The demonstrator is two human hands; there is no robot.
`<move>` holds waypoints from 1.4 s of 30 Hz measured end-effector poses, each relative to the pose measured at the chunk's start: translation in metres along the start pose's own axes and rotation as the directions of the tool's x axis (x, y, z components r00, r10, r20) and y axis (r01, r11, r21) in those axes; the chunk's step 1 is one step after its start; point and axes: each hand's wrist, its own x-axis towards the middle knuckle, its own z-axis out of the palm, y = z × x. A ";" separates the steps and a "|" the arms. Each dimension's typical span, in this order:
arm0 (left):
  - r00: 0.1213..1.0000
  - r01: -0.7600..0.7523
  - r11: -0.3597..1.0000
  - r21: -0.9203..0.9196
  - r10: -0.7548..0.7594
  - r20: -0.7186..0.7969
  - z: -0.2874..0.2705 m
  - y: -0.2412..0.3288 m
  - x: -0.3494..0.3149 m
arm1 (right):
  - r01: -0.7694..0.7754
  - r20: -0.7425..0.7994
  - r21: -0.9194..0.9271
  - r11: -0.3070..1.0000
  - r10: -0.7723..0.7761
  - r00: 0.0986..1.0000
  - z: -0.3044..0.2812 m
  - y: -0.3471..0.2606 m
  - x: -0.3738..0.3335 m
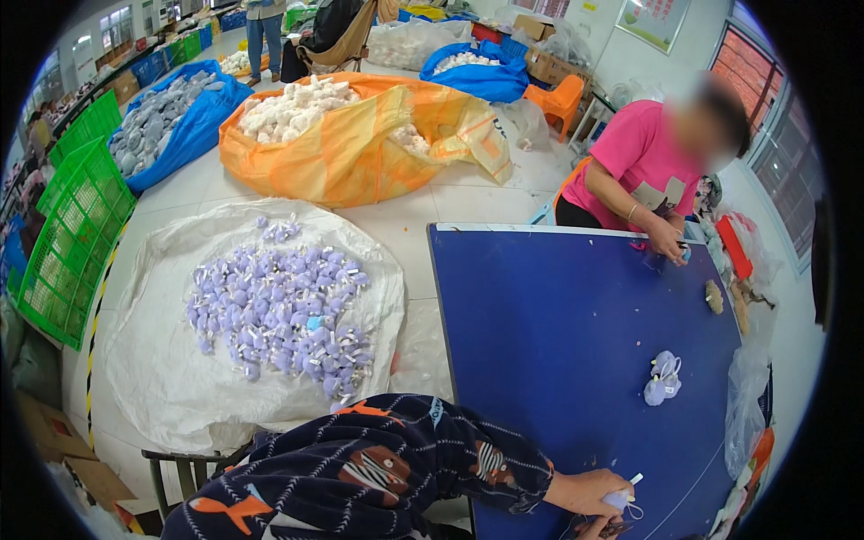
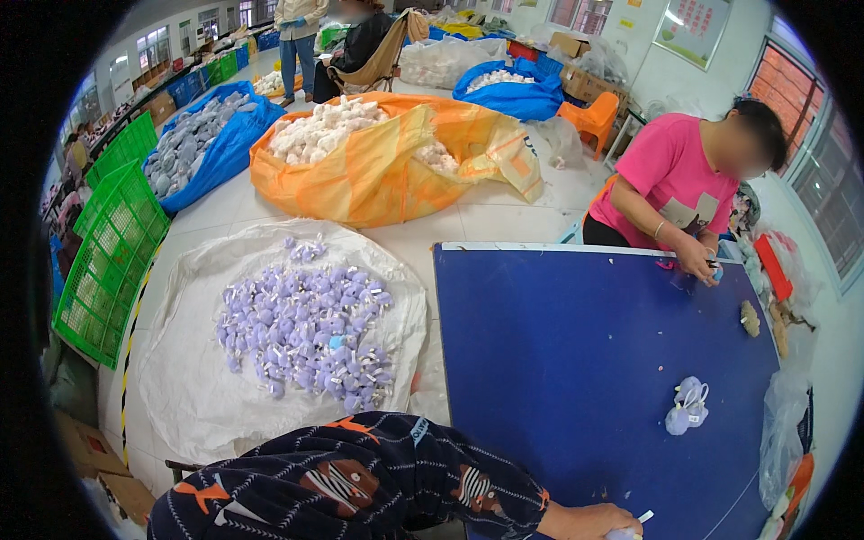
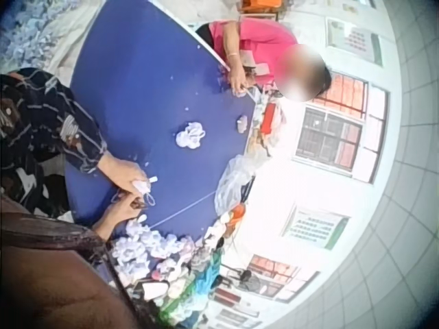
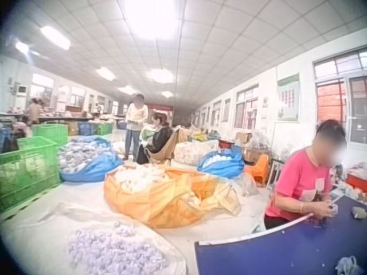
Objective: The person trims excess threads and fabric from small purple plush toys using scissors. They handle each toy one at a time, cut the loose ends, and place the finished items on the table. The process is repeated continuously throughout the clip.
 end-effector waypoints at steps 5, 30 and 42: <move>0.999 0.041 0.999 0.026 -0.042 0.020 -0.004 0.011 0.001 | -0.071 -0.049 -0.050 0.996 0.068 0.996 -0.001 -0.004 0.000; 0.985 0.170 0.984 -0.048 -0.169 0.025 -0.009 0.020 0.003 | -0.056 0.045 -0.077 0.995 0.059 0.997 -0.013 0.005 0.003; 0.981 0.175 0.978 -0.111 -0.163 0.109 -0.009 0.018 0.004 | -0.251 0.103 0.237 0.939 0.233 0.967 -0.010 0.013 0.001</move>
